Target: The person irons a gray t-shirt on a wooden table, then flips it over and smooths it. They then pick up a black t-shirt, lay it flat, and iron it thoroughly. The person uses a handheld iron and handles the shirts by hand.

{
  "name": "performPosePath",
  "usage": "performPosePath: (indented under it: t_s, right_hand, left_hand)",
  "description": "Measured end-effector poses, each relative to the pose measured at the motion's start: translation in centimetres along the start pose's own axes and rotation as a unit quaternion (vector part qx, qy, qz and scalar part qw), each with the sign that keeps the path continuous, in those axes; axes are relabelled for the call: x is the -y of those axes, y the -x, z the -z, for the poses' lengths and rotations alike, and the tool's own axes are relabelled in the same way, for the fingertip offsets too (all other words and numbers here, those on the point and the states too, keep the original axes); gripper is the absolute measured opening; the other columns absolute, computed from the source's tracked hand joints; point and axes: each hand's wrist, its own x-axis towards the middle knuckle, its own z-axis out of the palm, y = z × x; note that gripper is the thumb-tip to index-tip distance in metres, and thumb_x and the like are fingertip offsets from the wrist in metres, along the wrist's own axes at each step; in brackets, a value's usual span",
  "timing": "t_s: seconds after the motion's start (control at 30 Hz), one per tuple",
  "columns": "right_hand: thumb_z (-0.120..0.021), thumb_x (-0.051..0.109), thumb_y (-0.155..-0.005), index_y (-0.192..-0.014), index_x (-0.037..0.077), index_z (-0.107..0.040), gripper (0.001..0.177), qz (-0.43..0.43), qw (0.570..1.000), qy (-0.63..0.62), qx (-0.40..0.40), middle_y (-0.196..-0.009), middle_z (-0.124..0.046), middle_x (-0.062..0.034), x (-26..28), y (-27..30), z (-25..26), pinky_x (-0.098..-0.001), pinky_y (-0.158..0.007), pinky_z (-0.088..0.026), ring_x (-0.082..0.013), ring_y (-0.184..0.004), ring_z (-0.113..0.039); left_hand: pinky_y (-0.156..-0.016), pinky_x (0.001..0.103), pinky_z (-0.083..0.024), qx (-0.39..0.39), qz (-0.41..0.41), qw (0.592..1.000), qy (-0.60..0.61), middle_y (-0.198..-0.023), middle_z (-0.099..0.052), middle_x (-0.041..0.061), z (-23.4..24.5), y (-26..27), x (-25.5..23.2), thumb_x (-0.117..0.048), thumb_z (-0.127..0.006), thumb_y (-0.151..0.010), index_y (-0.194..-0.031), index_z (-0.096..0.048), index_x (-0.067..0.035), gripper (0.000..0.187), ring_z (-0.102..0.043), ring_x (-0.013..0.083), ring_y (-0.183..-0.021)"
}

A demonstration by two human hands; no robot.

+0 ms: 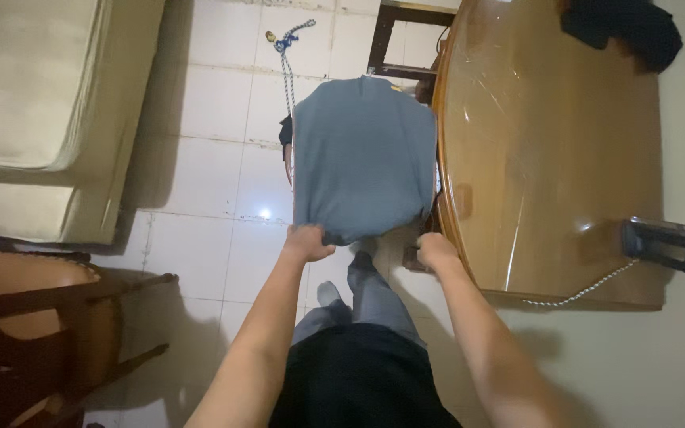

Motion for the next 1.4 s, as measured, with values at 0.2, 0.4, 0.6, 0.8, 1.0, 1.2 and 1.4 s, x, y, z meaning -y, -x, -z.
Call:
performPosePath:
  t_s: [0.2, 0.4, 0.6, 0.8, 1.0, 1.2, 1.4]
  right_hand:
    - [-0.069, 0.019, -0.089, -0.129, 0.009, -0.068, 0.041, 0.062, 0.995, -0.055, -0.053, -0.136, -0.063, -0.0177, 1.8, -4.1, 3.0, -0.0465, -0.108, -0.047, -0.037, -0.126, -0.059]
    - [-0.074, 0.02, -0.088, -0.144, -0.001, -0.05, 0.065, 0.125, 0.98, -0.088, -0.13, -0.153, -0.045, -0.0245, 3.9, -11.9, 7.0, -0.0449, -0.117, -0.035, -0.0402, -0.14, -0.043]
    - [-0.076, 0.023, -0.088, -0.151, -0.002, -0.041, 0.076, 0.156, 0.969, -0.095, -0.168, -0.159, -0.036, -0.0255, 6.7, -19.4, 14.8, -0.0443, -0.121, -0.033, -0.0421, -0.145, -0.037]
    - [-0.076, 0.034, -0.088, -0.157, 0.003, -0.028, 0.09, 0.165, 0.973, -0.047, -0.152, -0.166, -0.017, -0.0223, 11.8, -25.5, 20.4, -0.0491, -0.122, -0.022, -0.0384, -0.153, -0.018]
    - [-0.068, 0.045, -0.095, -0.161, 0.006, -0.026, 0.088, 0.246, 0.952, -0.01, -0.182, -0.171, -0.011, -0.0176, 11.0, -28.9, 19.5, -0.0578, -0.124, -0.014, -0.0361, -0.157, -0.011]
    - [-0.065, 0.047, -0.095, -0.159, 0.004, -0.031, 0.084, 0.228, 0.953, -0.042, -0.194, -0.168, -0.018, -0.0153, 10.6, -31.1, 19.0, -0.0595, -0.123, -0.014, -0.0332, -0.155, -0.018]
    - [-0.058, 0.047, -0.1, -0.141, 0.005, -0.053, 0.059, 0.121, 0.966, -0.165, -0.159, -0.134, -0.063, -0.0165, 8.8, -39.4, 22.1, -0.0508, -0.107, -0.042, -0.0365, -0.123, -0.06]
  left_hand:
    - [-0.108, 0.055, -0.044, -0.139, -0.007, 0.99, 0.015, -0.126, -0.062, 0.017, 0.7, -4.8, -0.2, -0.036, -0.071, -0.085, -0.119, -0.064, -0.005, 0.047, -0.059, 0.0378, -0.122]
    - [-0.106, 0.053, -0.044, -0.206, 0.007, 0.977, 0.061, -0.141, -0.051, 0.022, 5.4, -11.9, -1.3, -0.028, -0.073, -0.085, -0.129, -0.056, 0.001, 0.055, -0.05, 0.0417, -0.13]
    - [-0.117, 0.052, -0.034, -0.257, 0.026, 0.963, 0.075, -0.156, -0.036, 0.027, 10.6, -20.6, -1.9, -0.024, -0.075, -0.084, -0.141, -0.045, 0.004, 0.07, -0.036, 0.044, -0.143]
    - [-0.122, 0.059, -0.022, -0.269, 0.029, 0.961, 0.061, -0.166, -0.02, 0.025, 13.5, -26.4, -3.2, -0.03, -0.072, -0.087, -0.153, -0.034, 0.002, 0.083, -0.018, 0.0401, -0.154]
    - [-0.124, 0.058, -0.014, -0.283, 0.036, 0.958, 0.033, -0.168, -0.017, 0.023, 12.0, -28.3, -0.6, -0.043, -0.062, -0.095, -0.159, -0.028, 0.001, 0.085, -0.014, 0.0387, -0.156]
    - [-0.123, 0.058, -0.018, -0.308, 0.075, 0.947, 0.048, -0.159, -0.034, 0.022, 12.7, -29.5, -1.4, -0.043, -0.062, -0.096, -0.149, -0.041, 0.0, 0.072, -0.026, 0.039, -0.151]
    - [-0.11, 0.053, -0.041, -0.322, 0.024, 0.935, 0.144, -0.141, -0.056, 0.022, 15.1, -35.8, -0.3, -0.041, -0.059, -0.099, -0.14, -0.053, 0.001, 0.059, -0.051, 0.0403, -0.13]
